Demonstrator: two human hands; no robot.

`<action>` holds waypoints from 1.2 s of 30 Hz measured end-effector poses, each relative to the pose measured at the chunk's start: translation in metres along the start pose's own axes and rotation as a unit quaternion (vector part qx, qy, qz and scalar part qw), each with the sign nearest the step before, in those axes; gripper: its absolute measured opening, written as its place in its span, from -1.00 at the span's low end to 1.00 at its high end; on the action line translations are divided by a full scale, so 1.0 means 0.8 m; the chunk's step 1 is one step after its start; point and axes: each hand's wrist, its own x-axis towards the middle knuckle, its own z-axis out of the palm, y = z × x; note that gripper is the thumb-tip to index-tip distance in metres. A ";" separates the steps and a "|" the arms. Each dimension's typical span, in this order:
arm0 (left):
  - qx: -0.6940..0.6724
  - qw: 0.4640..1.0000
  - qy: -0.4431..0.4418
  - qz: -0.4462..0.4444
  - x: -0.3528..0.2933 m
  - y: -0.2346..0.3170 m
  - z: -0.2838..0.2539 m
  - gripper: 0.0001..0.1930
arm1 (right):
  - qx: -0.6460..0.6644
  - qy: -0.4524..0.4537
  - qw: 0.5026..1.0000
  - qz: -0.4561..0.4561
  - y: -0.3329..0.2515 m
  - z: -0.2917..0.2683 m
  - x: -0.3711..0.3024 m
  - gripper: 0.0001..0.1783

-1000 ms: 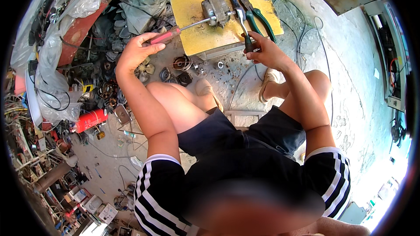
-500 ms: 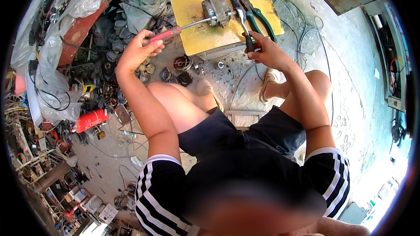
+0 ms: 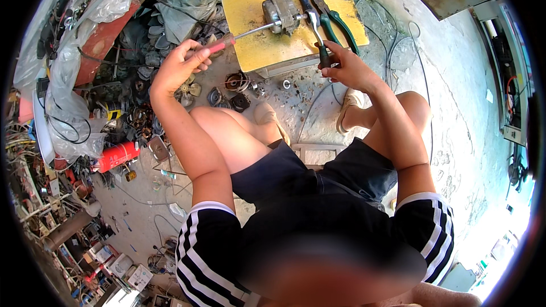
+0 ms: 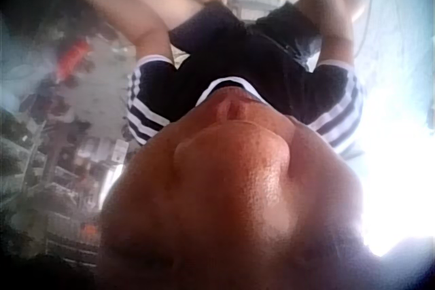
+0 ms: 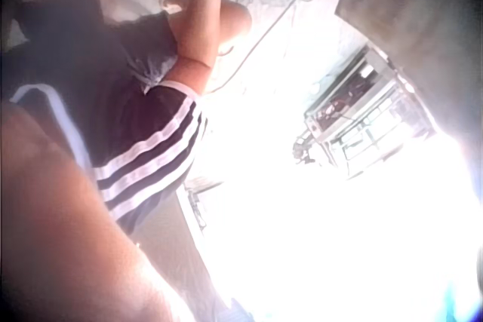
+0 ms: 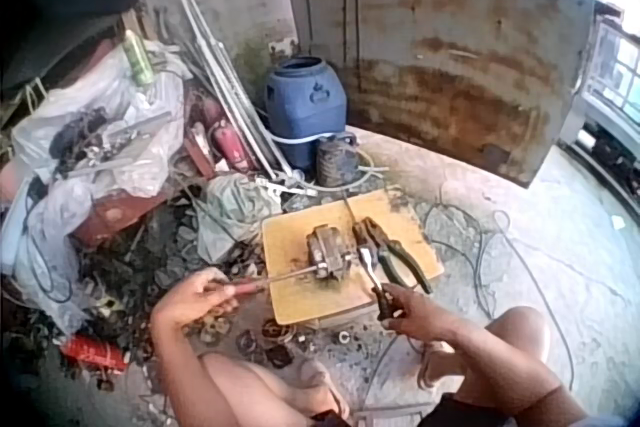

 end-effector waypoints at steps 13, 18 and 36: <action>0.050 0.998 0.032 -0.002 -0.004 0.006 0.001 -0.59 | -0.016 0.002 1.000 0.008 0.004 0.000 0.003 -0.18; 0.027 0.998 0.028 -0.053 0.006 -0.003 -0.012 -0.59 | 0.003 -0.001 1.000 0.007 -0.002 0.000 0.001 -0.17; 0.046 0.997 0.047 0.050 0.002 -0.002 -0.002 -0.65 | 0.007 -0.005 1.000 0.003 0.000 0.000 0.002 -0.17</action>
